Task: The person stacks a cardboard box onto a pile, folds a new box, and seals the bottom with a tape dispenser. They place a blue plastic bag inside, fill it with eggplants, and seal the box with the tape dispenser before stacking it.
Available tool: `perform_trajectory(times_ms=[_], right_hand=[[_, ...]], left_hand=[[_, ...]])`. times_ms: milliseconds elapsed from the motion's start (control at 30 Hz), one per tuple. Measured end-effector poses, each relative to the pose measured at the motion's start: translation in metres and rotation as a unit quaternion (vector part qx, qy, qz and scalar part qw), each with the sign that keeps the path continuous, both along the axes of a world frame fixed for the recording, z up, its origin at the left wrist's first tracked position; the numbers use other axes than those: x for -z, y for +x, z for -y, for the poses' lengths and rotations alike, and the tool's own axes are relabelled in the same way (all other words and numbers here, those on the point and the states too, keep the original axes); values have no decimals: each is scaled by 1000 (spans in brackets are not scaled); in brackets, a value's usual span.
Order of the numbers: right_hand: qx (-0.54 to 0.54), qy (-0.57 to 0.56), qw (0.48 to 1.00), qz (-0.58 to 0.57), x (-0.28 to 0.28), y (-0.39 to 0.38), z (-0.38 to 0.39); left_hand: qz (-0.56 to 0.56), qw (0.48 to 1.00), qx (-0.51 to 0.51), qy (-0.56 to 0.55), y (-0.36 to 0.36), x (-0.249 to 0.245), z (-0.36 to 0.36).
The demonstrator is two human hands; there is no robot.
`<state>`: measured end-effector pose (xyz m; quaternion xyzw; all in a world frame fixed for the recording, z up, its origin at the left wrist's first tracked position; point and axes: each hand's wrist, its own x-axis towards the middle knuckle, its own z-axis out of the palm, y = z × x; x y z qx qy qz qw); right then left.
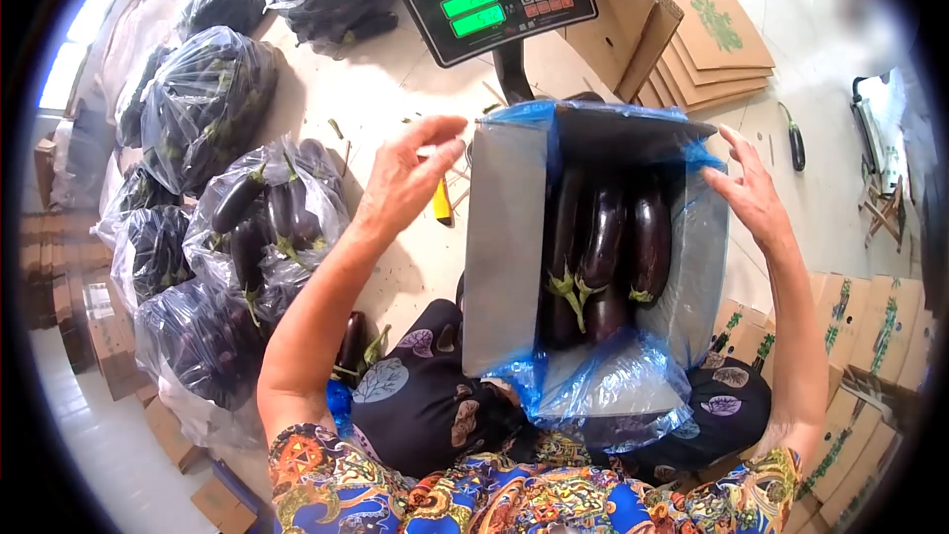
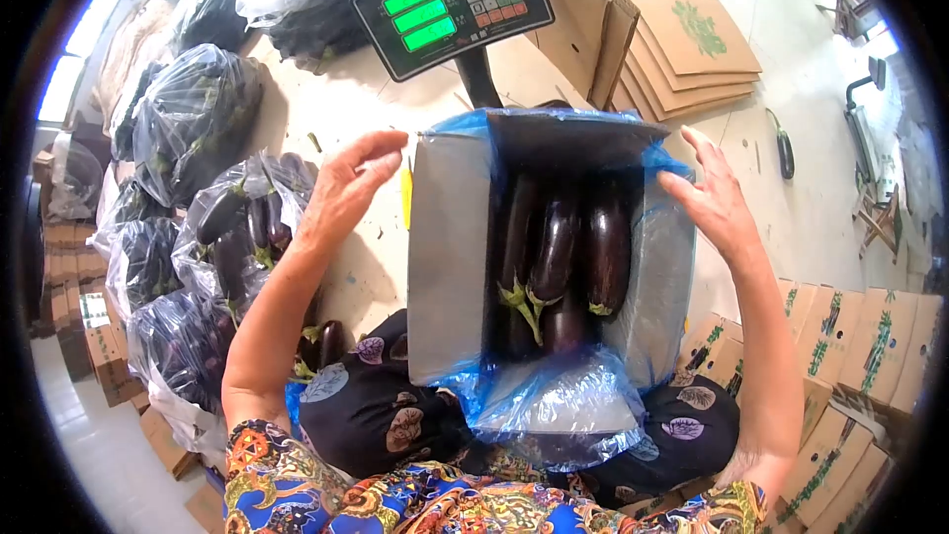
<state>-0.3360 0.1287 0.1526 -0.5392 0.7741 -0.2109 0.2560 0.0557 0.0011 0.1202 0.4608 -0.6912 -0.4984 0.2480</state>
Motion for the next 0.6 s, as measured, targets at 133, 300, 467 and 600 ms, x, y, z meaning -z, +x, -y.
perform_trajectory(times_ms=[133, 300, 467, 600], right_hand=[[-18, 9, 1000, -3, 18, -6, 15], [-32, -67, 989, -124, 25, -2, 34], [-71, -75, 983, -149, 26, -47, 11], [-25, -56, 996, -60, 33, -69, -2]], left_hand=[[-19, 1000, -9, -10, 6, 12, 12], [-73, 990, -49, 106, 34, 25, 5], [-54, 972, -157, 164, 141, 69, -41], [-2, 924, -304, 232, 252, 112, -117]])
